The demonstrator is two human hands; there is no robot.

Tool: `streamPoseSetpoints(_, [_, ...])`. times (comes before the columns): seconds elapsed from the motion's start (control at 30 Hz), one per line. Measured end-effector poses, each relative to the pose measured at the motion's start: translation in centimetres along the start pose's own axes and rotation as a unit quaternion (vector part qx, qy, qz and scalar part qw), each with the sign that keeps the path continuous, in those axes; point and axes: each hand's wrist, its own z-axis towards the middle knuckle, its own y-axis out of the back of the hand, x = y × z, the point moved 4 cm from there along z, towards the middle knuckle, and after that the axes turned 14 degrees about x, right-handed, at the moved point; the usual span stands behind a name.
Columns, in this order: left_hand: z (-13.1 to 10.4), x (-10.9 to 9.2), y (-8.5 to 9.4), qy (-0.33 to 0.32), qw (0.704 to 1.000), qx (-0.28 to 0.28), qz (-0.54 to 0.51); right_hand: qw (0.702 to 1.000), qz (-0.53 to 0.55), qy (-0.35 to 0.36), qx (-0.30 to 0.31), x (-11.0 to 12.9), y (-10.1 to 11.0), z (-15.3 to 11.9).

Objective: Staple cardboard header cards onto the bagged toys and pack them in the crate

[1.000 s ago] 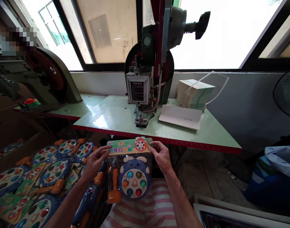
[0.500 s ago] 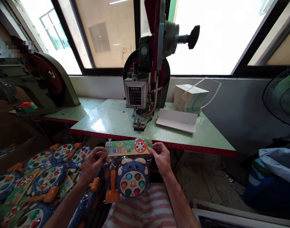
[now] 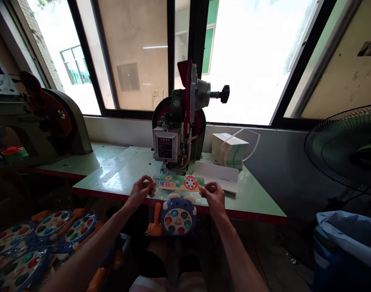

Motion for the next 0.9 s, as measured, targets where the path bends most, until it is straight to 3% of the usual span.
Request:
streamPoseSetpoints(0.13, [4.2,0.0,-0.5,-0.003,1.0,0.003,-0.012,1.0,-0.022,0.009,-0.016,0.3,1.1,3.1])
streamPoseSetpoints(0.27, [6.2,-0.2,-0.7,-0.003,1.0,-0.007,-0.022,0.999,-0.033,0.013,-0.027,0.3,1.5,4.7])
streamPoseSetpoints(0.9, [6.5,-0.3,-0.6,-0.006,0.999,-0.014,-0.033,1.0,-0.024,0.005,-0.013,1.3,1.1,5.3])
